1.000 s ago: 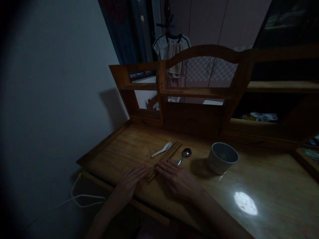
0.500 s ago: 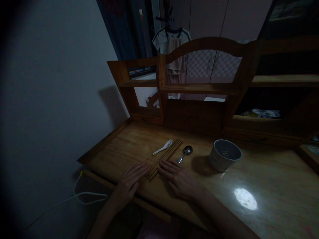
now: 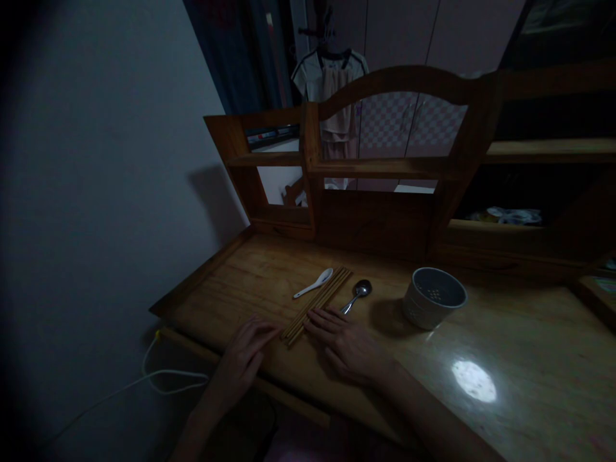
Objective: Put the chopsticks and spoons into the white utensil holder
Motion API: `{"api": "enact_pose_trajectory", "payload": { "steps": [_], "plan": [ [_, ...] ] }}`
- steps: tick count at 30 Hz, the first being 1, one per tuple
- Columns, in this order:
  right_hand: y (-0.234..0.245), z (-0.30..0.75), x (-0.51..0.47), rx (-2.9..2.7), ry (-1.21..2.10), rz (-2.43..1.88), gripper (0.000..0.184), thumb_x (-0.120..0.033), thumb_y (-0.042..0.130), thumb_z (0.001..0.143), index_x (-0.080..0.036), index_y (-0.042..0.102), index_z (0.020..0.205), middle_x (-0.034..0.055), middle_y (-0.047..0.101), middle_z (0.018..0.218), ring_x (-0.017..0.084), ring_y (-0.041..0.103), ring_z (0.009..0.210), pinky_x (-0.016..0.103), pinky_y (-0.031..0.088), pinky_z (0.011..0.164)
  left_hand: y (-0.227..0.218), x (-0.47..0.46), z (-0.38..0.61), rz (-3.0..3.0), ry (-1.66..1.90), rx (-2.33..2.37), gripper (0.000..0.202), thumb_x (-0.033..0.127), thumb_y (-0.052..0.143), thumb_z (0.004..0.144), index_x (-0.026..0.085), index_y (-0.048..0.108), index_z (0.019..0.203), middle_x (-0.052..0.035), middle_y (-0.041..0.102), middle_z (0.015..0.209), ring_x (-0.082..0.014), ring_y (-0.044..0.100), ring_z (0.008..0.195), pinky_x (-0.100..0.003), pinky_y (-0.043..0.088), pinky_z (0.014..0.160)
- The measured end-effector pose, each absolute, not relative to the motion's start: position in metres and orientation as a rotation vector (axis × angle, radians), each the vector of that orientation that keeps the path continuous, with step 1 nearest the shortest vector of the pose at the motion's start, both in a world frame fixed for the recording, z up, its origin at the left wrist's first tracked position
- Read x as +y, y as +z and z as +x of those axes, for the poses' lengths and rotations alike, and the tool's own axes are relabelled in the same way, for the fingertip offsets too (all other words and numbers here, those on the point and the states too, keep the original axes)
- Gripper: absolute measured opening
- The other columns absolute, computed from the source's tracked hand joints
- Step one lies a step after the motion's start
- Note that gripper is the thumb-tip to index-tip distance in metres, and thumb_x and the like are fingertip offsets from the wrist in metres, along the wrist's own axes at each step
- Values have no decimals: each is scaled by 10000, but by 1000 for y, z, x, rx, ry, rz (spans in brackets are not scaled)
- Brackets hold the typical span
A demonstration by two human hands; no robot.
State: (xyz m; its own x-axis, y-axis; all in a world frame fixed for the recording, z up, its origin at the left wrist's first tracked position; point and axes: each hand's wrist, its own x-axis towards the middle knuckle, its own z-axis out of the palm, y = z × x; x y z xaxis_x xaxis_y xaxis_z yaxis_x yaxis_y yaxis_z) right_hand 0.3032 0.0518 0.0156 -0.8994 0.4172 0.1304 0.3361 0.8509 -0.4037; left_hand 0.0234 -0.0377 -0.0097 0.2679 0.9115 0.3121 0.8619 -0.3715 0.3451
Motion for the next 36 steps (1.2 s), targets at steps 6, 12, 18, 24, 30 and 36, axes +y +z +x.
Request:
{"api": "enact_pose_trajectory", "payload": {
  "steps": [6,12,18,24,30,36],
  "plan": [
    [18,303,52,-2818,543,-588,634,-182,430,893,-191,244,1499,41,201,1540,200,159,1418,427,104,1190,-14,-38,21,2414,749,1718,536,58,399,845,286,532,1311,-45,513,1276,-213,410,1259,-509,270,1145],
    [16,303,51,-2832,520,-592,628,-183,423,897,-179,242,1498,45,193,1542,194,140,1422,430,100,1189,-15,-38,26,2402,878,1724,518,48,393,847,294,570,1267,-47,540,1233,-214,441,1225,-497,303,1121],
    [17,304,50,-2838,514,-610,615,-184,430,896,-171,270,1490,53,205,1539,192,137,1422,424,86,1190,-20,-34,32,2224,1008,1883,380,106,440,864,254,630,1158,-59,590,1137,-217,524,1111,-428,405,1021],
    [18,304,50,-2827,525,-596,610,-179,424,902,-174,268,1492,59,234,1531,197,145,1421,427,93,1190,-19,-23,33,1816,1075,2017,215,322,508,884,202,678,941,-54,664,916,-196,615,843,-318,493,786],
    [16,304,50,-2792,541,-600,631,-191,434,902,-193,238,1501,65,202,1539,214,161,1417,440,116,1185,-12,-15,47,1783,886,1937,180,311,631,785,200,666,923,-36,668,886,-181,611,798,-283,473,736],
    [16,305,49,-2769,550,-596,628,-195,436,901,-200,247,1499,66,191,1541,219,170,1415,437,122,1184,-12,-7,49,1815,739,1994,131,255,611,775,188,656,879,-34,651,841,-180,597,791,-286,444,747]
  ]
}}
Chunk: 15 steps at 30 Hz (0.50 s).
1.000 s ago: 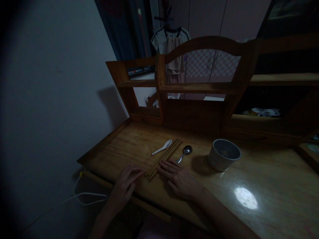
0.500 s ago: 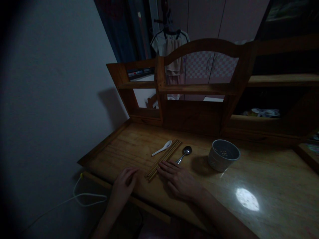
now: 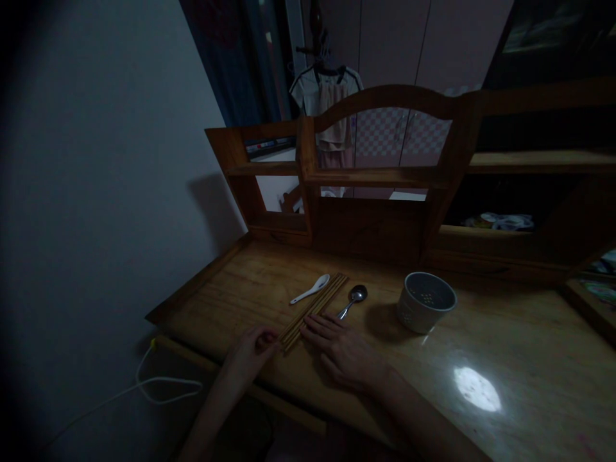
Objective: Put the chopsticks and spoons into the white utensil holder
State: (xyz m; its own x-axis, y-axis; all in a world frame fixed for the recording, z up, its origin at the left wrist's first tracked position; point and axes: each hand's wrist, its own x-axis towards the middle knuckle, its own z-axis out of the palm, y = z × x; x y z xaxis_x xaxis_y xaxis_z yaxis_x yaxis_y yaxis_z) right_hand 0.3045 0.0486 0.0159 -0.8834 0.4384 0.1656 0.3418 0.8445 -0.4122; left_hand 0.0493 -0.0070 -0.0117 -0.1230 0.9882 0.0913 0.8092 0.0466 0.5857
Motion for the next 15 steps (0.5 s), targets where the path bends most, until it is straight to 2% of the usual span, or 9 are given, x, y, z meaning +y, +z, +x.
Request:
{"api": "enact_pose_trajectory", "payload": {
  "steps": [6,15],
  "plan": [
    [16,305,48,-2786,538,-599,629,-190,438,891,-181,260,1495,76,192,1540,214,166,1416,434,126,1183,-1,0,54,1840,552,2131,84,180,579,743,170,647,790,-30,644,765,-170,588,743,-269,396,706],
    [18,305,48,-2797,547,-616,635,-191,443,881,-181,269,1491,74,191,1543,218,161,1417,433,121,1183,8,7,55,1801,420,2115,114,205,578,734,190,688,762,-34,685,753,-183,623,724,-257,378,638]
  ]
}}
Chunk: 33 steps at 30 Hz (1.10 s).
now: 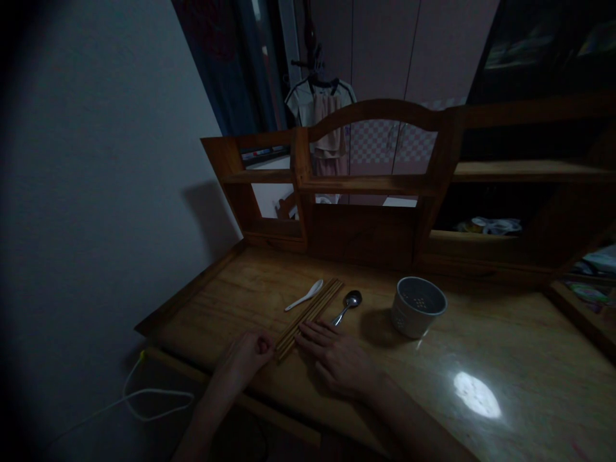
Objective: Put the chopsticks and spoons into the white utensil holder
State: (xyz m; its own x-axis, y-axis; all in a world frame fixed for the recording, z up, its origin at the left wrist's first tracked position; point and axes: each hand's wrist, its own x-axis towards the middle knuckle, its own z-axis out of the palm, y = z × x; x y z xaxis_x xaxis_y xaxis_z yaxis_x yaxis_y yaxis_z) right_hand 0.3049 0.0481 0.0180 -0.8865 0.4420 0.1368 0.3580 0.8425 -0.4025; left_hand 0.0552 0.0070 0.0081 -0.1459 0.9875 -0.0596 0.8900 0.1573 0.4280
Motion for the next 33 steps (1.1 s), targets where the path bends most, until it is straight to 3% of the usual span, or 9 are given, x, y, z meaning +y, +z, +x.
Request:
{"api": "enact_pose_trajectory", "payload": {
  "steps": [5,8,10,13,15,18,21,28,33],
  "plan": [
    [17,307,45,-2775,557,-590,631,-190,453,874,-194,289,1483,69,200,1543,241,188,1410,455,153,1174,2,20,43,1477,668,1790,188,296,601,737,140,691,793,-69,721,788,-188,662,715,-247,444,618],
    [10,308,46,-2513,547,-704,469,-222,440,905,-173,464,1371,108,380,1461,276,335,1343,482,237,1138,2,25,35,1233,784,1566,316,406,649,722,106,661,819,-101,728,820,-181,666,663,-241,457,569],
    [6,306,54,-2121,699,-936,306,-312,431,945,-161,610,1143,144,589,1222,292,532,1149,477,395,1023,4,25,30,1134,830,1497,402,473,682,696,100,655,845,-112,730,838,-182,675,673,-214,423,508],
    [5,297,73,-1505,1240,-1165,435,-558,450,929,-157,615,891,109,652,809,245,645,695,397,546,681,11,20,27,1068,868,1491,477,526,718,656,104,668,871,-119,732,836,-200,689,740,-186,373,459],
    [10,289,86,-1279,1542,-1100,533,-664,462,882,-148,596,913,80,639,758,193,617,551,324,530,531,19,13,29,1050,902,1491,499,536,743,625,106,677,871,-123,733,827,-214,690,759,-199,412,485],
    [25,278,93,-1038,1755,-851,521,-642,605,814,-145,580,965,55,639,790,131,605,539,234,497,498,35,-1,38,1046,951,1453,498,532,771,588,113,686,844,-119,733,809,-233,689,768,-242,484,546],
    [44,273,86,-977,1690,-746,461,-567,711,762,-153,580,916,30,625,785,112,594,559,213,490,515,49,-21,50,1063,942,1436,473,527,774,590,120,687,815,-108,734,785,-236,688,760,-264,515,588],
    [80,288,62,-1306,1467,-755,342,-486,653,854,-145,641,868,-10,571,643,107,546,521,213,435,487,63,-60,75,1012,899,1345,449,500,788,609,128,672,830,-113,734,770,-238,694,729,-272,530,576],
    [90,302,67,-1298,1503,-752,347,-485,694,823,-145,629,833,-7,573,621,110,542,499,210,409,455,78,-76,98,1004,884,1143,437,528,663,766,100,718,834,-159,729,902,-222,696,755,-252,535,596]
  ]
}}
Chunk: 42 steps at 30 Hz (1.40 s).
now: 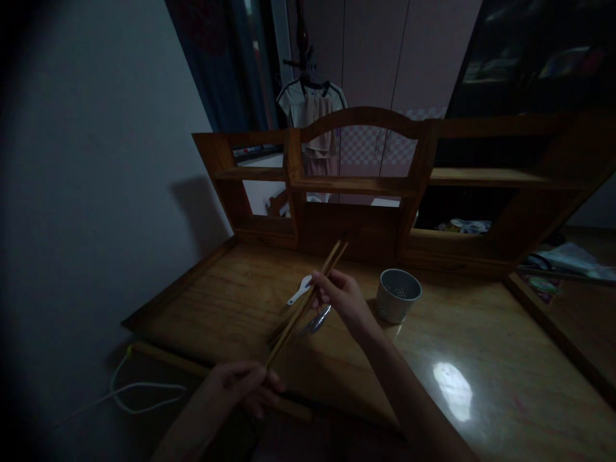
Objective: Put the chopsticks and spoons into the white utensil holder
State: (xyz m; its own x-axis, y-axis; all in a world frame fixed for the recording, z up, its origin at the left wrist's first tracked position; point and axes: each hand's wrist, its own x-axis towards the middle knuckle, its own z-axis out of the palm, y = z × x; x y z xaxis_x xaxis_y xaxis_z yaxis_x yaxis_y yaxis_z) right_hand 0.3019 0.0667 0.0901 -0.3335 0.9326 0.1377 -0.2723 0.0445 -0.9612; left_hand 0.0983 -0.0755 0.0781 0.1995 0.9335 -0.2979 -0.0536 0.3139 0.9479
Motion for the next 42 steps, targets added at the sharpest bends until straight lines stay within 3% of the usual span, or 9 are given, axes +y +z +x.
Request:
{"api": "enact_pose_trajectory", "payload": {
  "steps": [5,12,25,36,40,42],
  "plan": [
    [94,313,71,-1197,1580,-778,369,-473,752,767,-127,641,831,-8,571,617,90,520,476,204,411,458,85,-81,116,832,958,954,430,482,584,845,92,725,959,-177,697,1067,-235,692,841,-281,557,682],
    [86,323,72,-1160,1619,-779,315,-410,747,798,-112,663,857,9,599,663,79,533,494,195,438,485,80,-77,119,824,977,805,429,430,510,883,68,727,962,-195,682,1093,-266,679,874,-365,558,758],
    [92,335,68,-1315,1543,-741,230,-363,707,847,-145,634,850,-5,591,693,89,552,534,201,455,518,67,-65,133,1188,893,1086,405,484,543,874,123,724,901,-99,718,855,-188,672,741,-260,539,693],
    [103,348,67,-1544,1281,-810,229,-373,672,872,-163,611,803,-10,604,667,125,602,595,229,461,572,43,-47,147,1178,960,1126,372,460,604,835,103,674,757,-100,699,792,-166,647,666,-252,521,620],
    [104,354,68,-1562,1232,-847,242,-389,660,878,-157,618,822,7,627,688,137,618,613,243,472,591,40,-37,154,1036,1137,1052,401,465,675,779,113,653,970,-132,718,946,-172,659,662,-293,550,628],
    [104,357,67,-1571,1249,-856,245,-391,660,876,-156,621,822,11,628,689,143,621,624,248,471,598,40,-29,160,995,1177,1012,476,466,687,770,105,617,1072,-140,727,922,-180,670,645,-304,556,623]
  ]
}}
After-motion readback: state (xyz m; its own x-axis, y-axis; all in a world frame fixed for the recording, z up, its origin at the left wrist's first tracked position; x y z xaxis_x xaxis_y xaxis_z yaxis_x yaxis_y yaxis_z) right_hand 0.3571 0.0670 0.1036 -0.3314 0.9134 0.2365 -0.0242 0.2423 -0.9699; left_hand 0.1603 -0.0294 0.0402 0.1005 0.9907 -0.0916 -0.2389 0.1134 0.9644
